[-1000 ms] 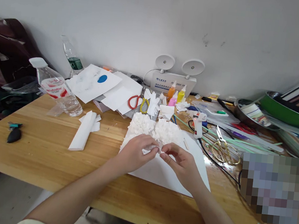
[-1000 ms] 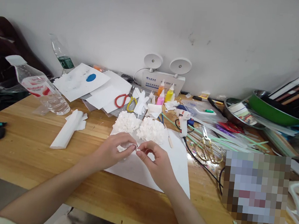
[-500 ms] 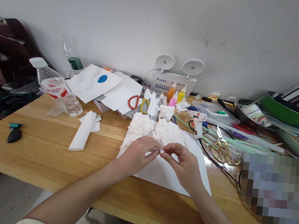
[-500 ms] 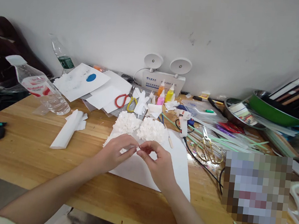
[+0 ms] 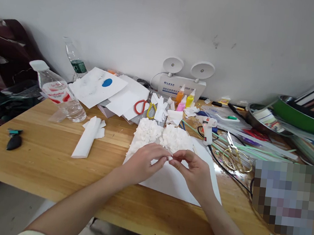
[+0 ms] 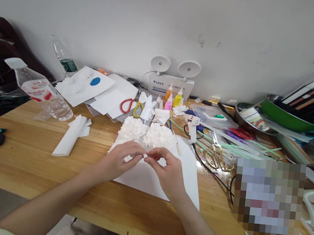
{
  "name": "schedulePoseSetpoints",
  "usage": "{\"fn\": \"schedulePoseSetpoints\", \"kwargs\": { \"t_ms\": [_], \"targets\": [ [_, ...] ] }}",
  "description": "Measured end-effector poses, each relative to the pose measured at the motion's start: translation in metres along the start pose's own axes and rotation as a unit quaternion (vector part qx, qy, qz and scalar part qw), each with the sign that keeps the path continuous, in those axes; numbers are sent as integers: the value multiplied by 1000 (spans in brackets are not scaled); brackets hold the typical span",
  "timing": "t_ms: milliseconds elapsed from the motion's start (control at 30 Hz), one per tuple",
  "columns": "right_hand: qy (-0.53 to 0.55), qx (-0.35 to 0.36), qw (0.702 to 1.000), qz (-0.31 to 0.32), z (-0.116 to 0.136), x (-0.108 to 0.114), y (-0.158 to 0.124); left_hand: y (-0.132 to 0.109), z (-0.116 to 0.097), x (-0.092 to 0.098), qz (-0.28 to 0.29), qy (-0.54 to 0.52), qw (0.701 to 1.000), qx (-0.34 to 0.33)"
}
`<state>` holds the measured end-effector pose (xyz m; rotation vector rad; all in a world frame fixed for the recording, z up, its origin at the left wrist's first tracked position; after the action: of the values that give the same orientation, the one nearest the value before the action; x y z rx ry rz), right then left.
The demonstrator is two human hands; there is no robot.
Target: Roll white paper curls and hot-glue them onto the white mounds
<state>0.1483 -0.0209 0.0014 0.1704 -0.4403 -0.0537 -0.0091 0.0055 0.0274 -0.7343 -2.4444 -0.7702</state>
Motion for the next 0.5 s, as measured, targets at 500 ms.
{"fn": "schedulePoseSetpoints", "kwargs": {
  "t_ms": [500],
  "targets": [
    [-43,-4,999,-27,3,0,-1,0,-1,-3,-2,-1,1000,-2]
  ]
}}
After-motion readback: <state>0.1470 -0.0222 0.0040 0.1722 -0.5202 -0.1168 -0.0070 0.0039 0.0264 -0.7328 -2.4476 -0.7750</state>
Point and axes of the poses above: each hand's wrist, its own y-axis towards the middle knuckle, its own x-axis out of the back of the hand, z = x × y, the point moved 2 cm from there along y, towards the middle knuckle, and after that the axes turned 9 degrees about -y, right-handed, at the moved point
